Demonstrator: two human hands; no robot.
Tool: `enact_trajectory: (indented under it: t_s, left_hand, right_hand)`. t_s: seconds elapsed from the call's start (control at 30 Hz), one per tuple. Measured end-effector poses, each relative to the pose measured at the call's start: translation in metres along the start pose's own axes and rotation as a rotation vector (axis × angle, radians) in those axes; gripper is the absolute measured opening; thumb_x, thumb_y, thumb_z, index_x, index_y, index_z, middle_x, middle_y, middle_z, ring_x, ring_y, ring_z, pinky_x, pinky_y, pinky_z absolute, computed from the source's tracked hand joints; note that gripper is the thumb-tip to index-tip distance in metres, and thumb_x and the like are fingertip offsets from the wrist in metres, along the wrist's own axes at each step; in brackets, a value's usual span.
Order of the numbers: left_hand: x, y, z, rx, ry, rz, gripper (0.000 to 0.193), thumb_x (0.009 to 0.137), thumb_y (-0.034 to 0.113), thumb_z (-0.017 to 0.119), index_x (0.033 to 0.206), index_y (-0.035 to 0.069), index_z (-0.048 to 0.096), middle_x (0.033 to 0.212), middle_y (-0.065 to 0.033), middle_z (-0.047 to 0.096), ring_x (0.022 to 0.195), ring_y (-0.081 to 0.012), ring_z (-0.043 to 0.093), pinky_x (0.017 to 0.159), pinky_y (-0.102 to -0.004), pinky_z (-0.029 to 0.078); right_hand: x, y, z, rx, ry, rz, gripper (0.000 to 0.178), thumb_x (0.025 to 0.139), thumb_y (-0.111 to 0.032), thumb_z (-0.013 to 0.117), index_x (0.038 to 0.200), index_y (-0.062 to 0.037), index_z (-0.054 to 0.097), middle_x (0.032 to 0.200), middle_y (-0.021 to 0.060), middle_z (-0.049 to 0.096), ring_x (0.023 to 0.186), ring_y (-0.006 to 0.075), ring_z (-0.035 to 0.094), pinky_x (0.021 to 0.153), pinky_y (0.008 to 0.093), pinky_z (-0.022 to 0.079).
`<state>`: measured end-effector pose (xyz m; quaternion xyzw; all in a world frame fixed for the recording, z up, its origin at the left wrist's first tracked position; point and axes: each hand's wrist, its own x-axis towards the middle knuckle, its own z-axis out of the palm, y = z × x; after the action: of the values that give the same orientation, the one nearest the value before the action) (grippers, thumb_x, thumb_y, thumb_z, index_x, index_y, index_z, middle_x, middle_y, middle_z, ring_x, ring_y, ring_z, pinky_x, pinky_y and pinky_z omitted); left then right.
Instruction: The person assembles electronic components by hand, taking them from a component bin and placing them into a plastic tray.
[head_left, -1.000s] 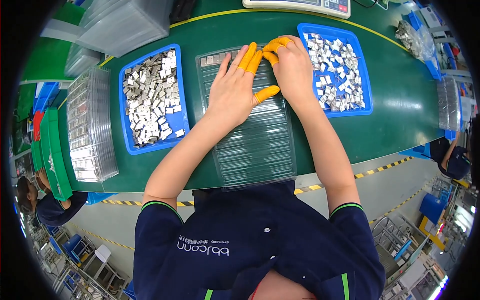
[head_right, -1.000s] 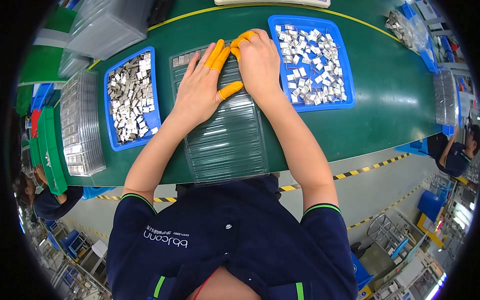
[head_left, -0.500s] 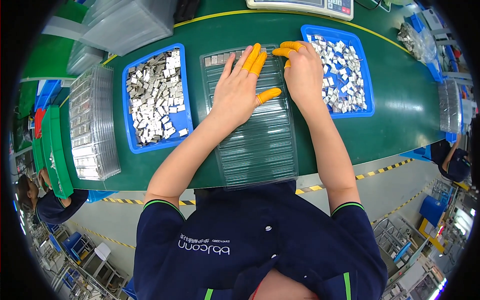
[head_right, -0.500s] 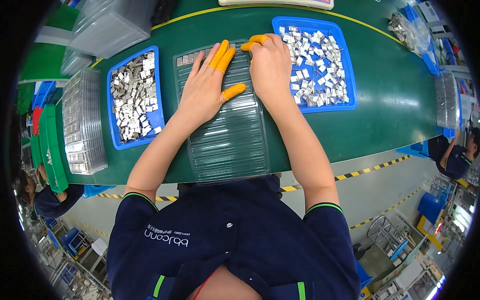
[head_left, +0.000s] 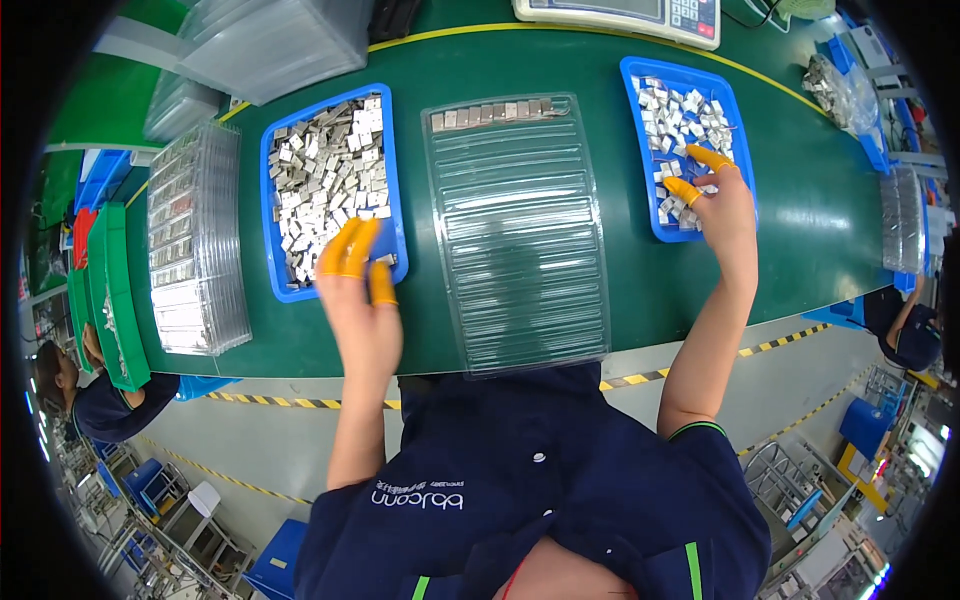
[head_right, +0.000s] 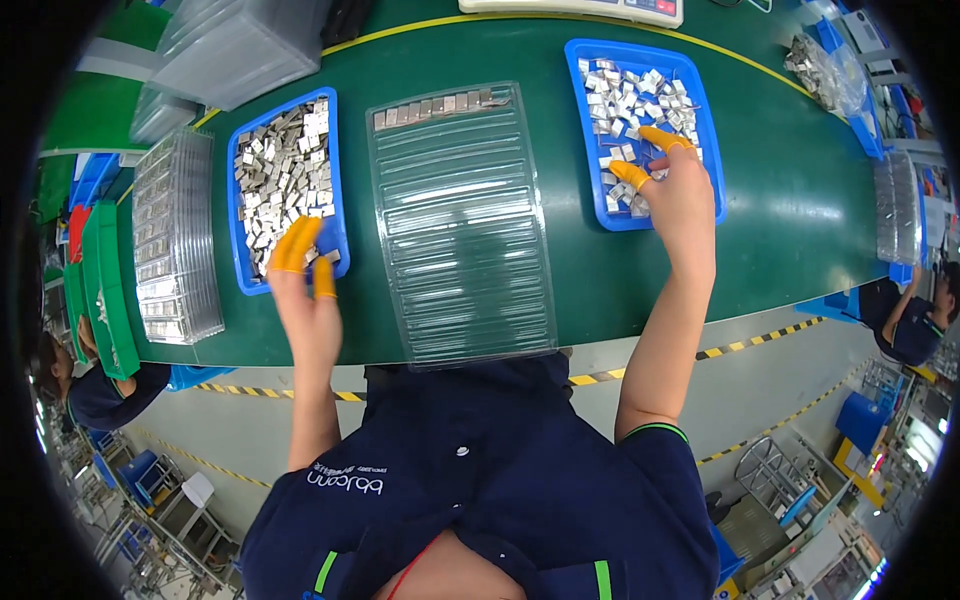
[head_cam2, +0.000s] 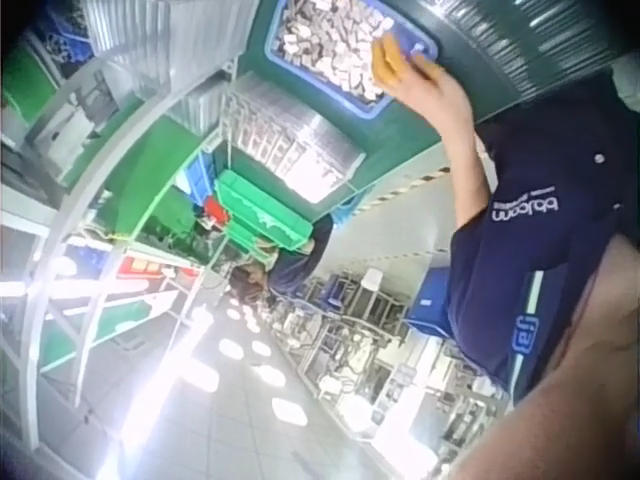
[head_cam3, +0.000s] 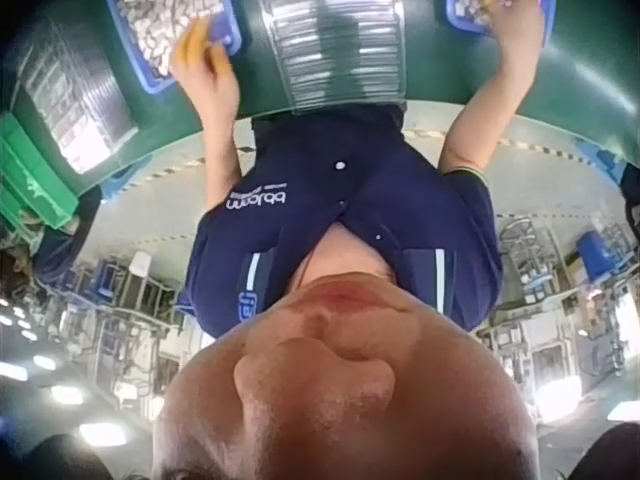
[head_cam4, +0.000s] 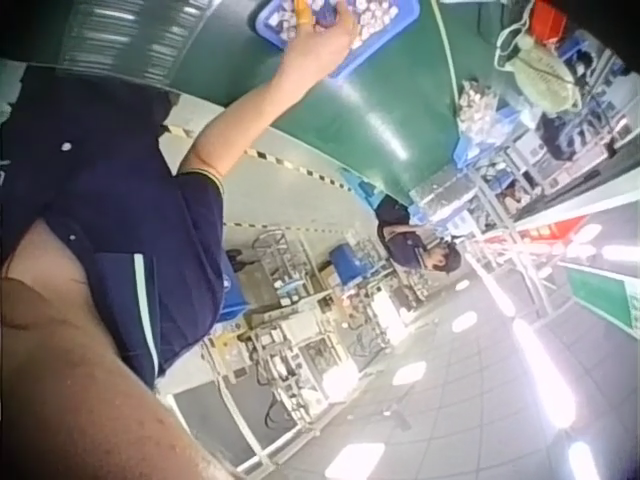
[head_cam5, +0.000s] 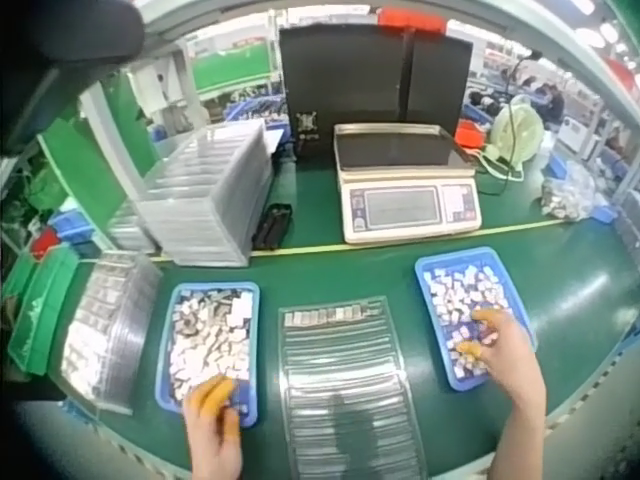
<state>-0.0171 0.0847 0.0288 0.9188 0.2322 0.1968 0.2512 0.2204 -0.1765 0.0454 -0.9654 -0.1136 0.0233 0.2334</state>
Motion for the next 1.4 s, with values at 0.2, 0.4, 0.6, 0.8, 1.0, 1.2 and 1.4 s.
enact_trajectory:
  t_s: [0.2,0.4,0.6,0.8,1.0,1.2,1.4]
  left_hand:
    - [0.005,-0.030,-0.026,0.065,0.139,-0.163,0.023,0.068,0.002,0.070,0.091,0.004,0.067,0.093,-0.0096,0.060,0.092,-0.0269,0.049,0.083,-0.0347,0.041]
    - [0.051,-0.028,-0.039,-0.009,-0.389,0.032,0.023,0.063,0.004,0.073,0.085,0.001,0.068,0.082,-0.0147,0.060,0.072,-0.0279,0.059,0.062,-0.0343,0.047]
    - [0.064,-0.020,-0.039,0.054,-0.551,0.112,0.019,0.063,0.004,0.072,0.080,-0.001,0.065,0.084,-0.0137,0.060,0.074,-0.0271,0.060,0.066,-0.0347,0.048]
    - [0.059,-0.023,-0.035,0.083,-0.523,0.158,0.018,0.066,0.003,0.070,0.081,-0.003,0.063,0.085,-0.0154,0.058,0.081,-0.0292,0.057,0.073,-0.0359,0.047]
    - [0.081,-0.009,-0.038,0.336,-0.677,0.226,0.018,0.062,0.000,0.063,0.078,-0.009,0.059,0.084,-0.0209,0.057,0.085,-0.0348,0.054,0.077,-0.0396,0.045]
    - [0.086,-0.016,-0.036,0.348,-0.731,0.252,0.019,0.057,-0.002,0.064,0.074,-0.008,0.057,0.085,-0.0213,0.054,0.083,-0.0366,0.053,0.075,-0.0387,0.045]
    - [0.069,-0.034,-0.052,0.296,-0.499,0.154,0.020,0.059,0.001,0.067,0.076,-0.007,0.057,0.084,-0.0190,0.056,0.082,-0.0342,0.054,0.075,-0.0387,0.046]
  right_hand:
    - [0.005,0.018,0.021,-0.002,0.074,0.097,0.025,0.072,-0.008,0.069,0.093,0.0047,0.062,0.077,0.0134,0.064,0.066,0.0236,0.062,0.060,0.0316,0.049]
    - [-0.014,-0.006,0.013,0.065,0.108,0.006,0.023,0.075,-0.008,0.067,0.094,0.0020,0.063,0.090,0.0166,0.063,0.078,0.0284,0.061,0.069,0.0337,0.049]
    - [-0.036,-0.015,0.007,0.065,0.137,-0.158,0.025,0.076,-0.010,0.066,0.099,-0.0029,0.064,0.105,0.0136,0.059,0.100,0.0279,0.052,0.084,0.0347,0.043]
    - [-0.047,-0.014,0.033,0.084,0.259,-0.221,0.022,0.079,-0.007,0.063,0.100,-0.0006,0.063,0.105,0.0122,0.059,0.099,0.0285,0.052,0.086,0.0345,0.042]
    - [-0.050,-0.013,0.047,0.098,0.268,-0.249,0.024,0.082,-0.013,0.060,0.102,-0.0003,0.061,0.107,0.0125,0.058,0.101,0.0290,0.050,0.087,0.0368,0.040]
    - [-0.063,-0.017,0.056,0.131,0.374,-0.290,0.029,0.083,-0.015,0.061,0.109,-0.0024,0.058,0.107,0.0139,0.057,0.106,0.0293,0.048,0.091,0.0372,0.037]
    - [-0.075,-0.043,0.059,0.271,0.303,-0.460,0.028,0.075,-0.007,0.066,0.103,-0.0037,0.059,0.107,0.0106,0.059,0.101,0.0296,0.053,0.088,0.0367,0.041]
